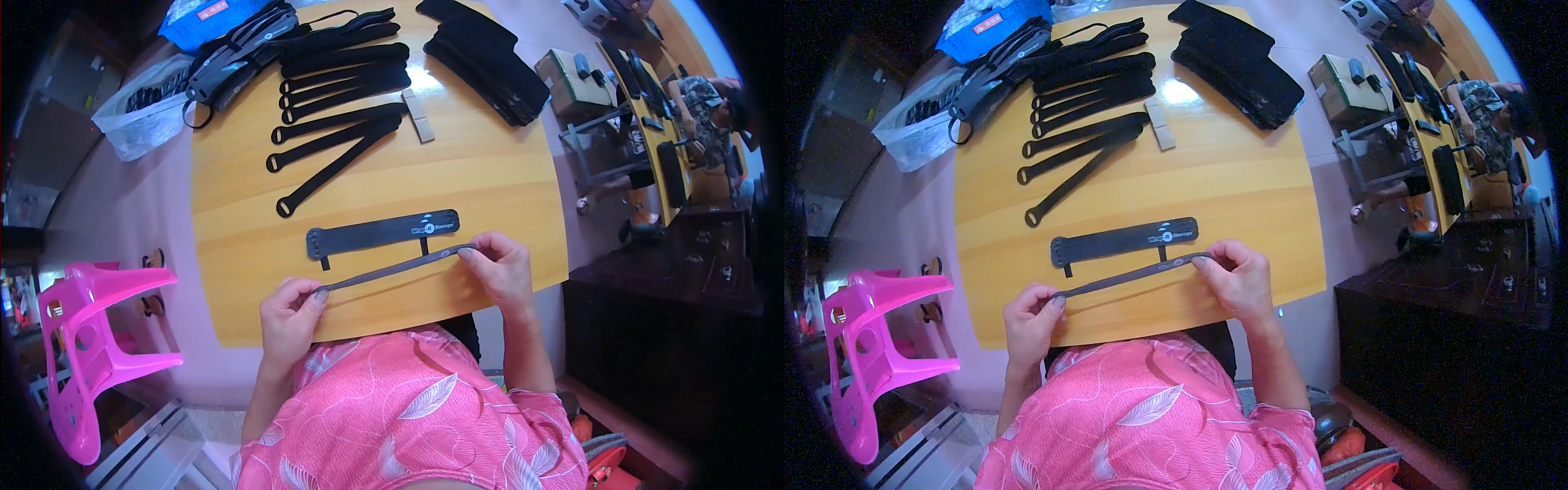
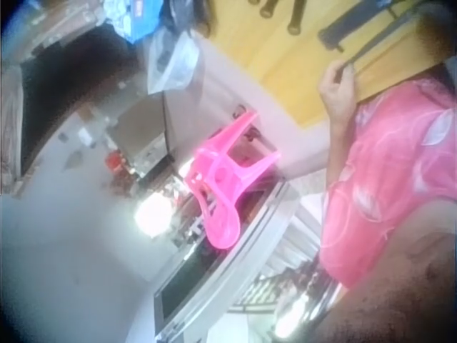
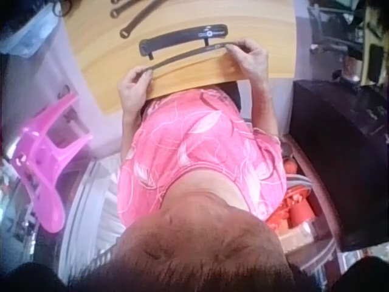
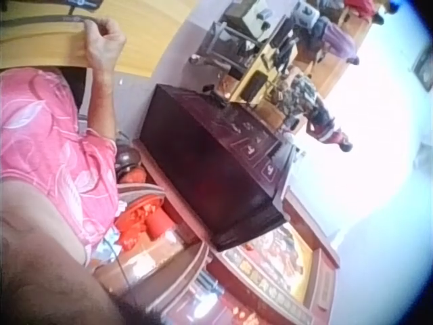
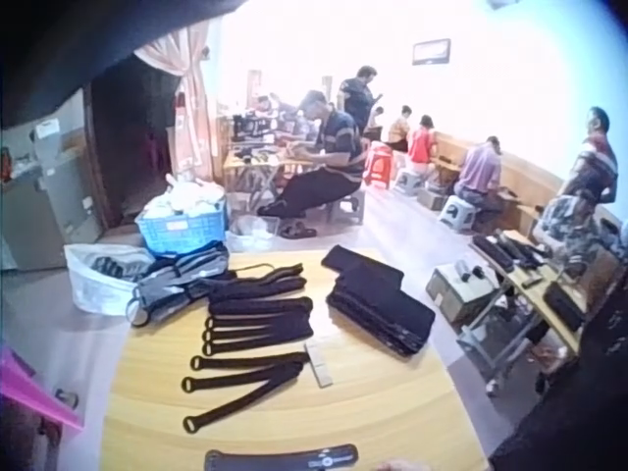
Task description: Inspecting and arranging black straps and plastic components on a table in a manufacturing setting.
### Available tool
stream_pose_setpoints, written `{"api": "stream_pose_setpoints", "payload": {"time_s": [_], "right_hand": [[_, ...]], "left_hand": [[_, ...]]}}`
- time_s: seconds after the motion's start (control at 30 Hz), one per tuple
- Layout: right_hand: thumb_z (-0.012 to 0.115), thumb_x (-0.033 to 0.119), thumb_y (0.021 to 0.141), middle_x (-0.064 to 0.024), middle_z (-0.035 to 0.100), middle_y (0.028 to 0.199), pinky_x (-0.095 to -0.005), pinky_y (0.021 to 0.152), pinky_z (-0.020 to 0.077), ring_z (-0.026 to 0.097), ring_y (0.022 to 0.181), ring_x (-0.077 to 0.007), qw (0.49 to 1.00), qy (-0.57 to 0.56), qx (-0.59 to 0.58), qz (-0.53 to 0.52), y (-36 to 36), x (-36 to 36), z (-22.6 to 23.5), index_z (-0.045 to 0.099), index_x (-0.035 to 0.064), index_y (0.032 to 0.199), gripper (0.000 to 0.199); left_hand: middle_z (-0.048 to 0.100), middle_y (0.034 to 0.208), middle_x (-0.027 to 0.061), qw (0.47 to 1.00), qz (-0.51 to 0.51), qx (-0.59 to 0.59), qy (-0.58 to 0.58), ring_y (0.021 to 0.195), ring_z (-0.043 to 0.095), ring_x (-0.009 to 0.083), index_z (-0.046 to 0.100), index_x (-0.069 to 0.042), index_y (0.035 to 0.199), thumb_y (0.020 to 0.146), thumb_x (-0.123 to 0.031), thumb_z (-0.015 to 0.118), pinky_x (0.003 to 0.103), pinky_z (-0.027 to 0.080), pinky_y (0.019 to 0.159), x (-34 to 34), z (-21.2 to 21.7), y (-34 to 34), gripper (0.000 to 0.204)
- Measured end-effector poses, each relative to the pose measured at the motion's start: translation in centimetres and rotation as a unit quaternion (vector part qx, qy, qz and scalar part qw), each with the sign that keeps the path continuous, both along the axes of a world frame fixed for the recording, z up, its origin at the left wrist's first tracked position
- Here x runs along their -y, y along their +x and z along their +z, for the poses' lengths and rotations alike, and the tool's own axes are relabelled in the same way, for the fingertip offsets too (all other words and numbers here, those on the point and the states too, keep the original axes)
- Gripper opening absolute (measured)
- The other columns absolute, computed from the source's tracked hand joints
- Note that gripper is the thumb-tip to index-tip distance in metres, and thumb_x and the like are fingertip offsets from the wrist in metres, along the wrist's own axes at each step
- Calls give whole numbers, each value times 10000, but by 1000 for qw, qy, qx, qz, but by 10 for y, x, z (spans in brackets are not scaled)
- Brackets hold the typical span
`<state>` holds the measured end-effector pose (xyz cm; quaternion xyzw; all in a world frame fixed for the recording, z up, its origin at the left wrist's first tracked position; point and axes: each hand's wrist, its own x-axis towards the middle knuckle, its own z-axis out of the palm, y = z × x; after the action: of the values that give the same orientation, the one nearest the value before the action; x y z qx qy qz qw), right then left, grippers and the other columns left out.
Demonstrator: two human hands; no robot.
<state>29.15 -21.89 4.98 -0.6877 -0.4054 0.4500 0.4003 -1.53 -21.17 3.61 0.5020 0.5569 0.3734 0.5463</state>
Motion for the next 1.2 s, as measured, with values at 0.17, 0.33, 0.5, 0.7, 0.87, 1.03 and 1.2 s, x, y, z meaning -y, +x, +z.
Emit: {"api": "stream_pose_setpoints", "payload": {"time_s": [0.17, 0.33, 0.5, 0.7, 0.87, 1.03, 1.2], "right_hand": [[654, 62, 851, -49, 609, 729, -250, 601, 447, 557, 671, -100, 991, 62, 108, 49, 3, -6, -9, 653, -27, 869, 90], [628, 33, 855, -78, 587, 738, -273, 602, 439, 548, 652, -138, 988, 72, 126, 50, 2, -13, -8, 647, -38, 885, 79], [644, 41, 837, -82, 579, 722, -271, 590, 429, 548, 645, -143, 985, 72, 144, 56, -1, -23, -9, 661, -33, 854, 78], [662, 71, 814, -87, 570, 685, -282, 567, 420, 551, 619, -147, 983, 41, 171, 47, -3, -29, -15, 673, -24, 814, 95], [663, 101, 815, -90, 565, 659, -294, 555, 420, 546, 585, -157, 982, 32, 183, 29, -6, -33, -17, 676, -17, 801, 119], [660, 109, 822, -93, 572, 655, -294, 559, 427, 550, 578, -165, 978, 14, 207, 32, -6, -36, -16, 678, -13, 801, 125], [659, 99, 828, -96, 594, 673, -287, 564, 434, 563, 596, -151, 979, 4, 200, 31, -7, -37, -15, 677, -27, 815, 128]], "left_hand": [[604, 713, 20, 995, 49, 36, -84, 612, 557, 59, 657, 37, 987, 898, -36, 617, 195, 427, 540, -6, 6, 5, 123], [635, 719, 22, 994, 94, 17, -48, 573, 561, 44, 654, 50, 995, 895, -27, 614, 189, 436, 504, -15, -3, 12, 132], [631, 694, 22, 990, 136, -39, -1, 533, 556, 48, 657, 44, 926, 867, -8, 636, 191, 431, 469, -29, -7, 17, 81], [634, 688, 26, 988, 141, -34, -51, 510, 557, 51, 647, 44, 890, 859, -17, 651, 189, 442, 454, -34, -13, 16, 69], [618, 657, 11, 986, 152, -42, -61, 505, 541, 37, 646, 38, 899, 863, -13, 643, 191, 406, 437, -36, -15, 20, 63], [620, 662, 13, 986, 157, -48, -41, 510, 542, 34, 644, 43, 892, 862, -15, 647, 194, 403, 436, -36, -17, 21, 65], [625, 668, 14, 985, 160, -57, -41, 513, 546, 34, 645, 44, 879, 857, -12, 650, 195, 408, 439, -36, -16, 23, 61]]}}
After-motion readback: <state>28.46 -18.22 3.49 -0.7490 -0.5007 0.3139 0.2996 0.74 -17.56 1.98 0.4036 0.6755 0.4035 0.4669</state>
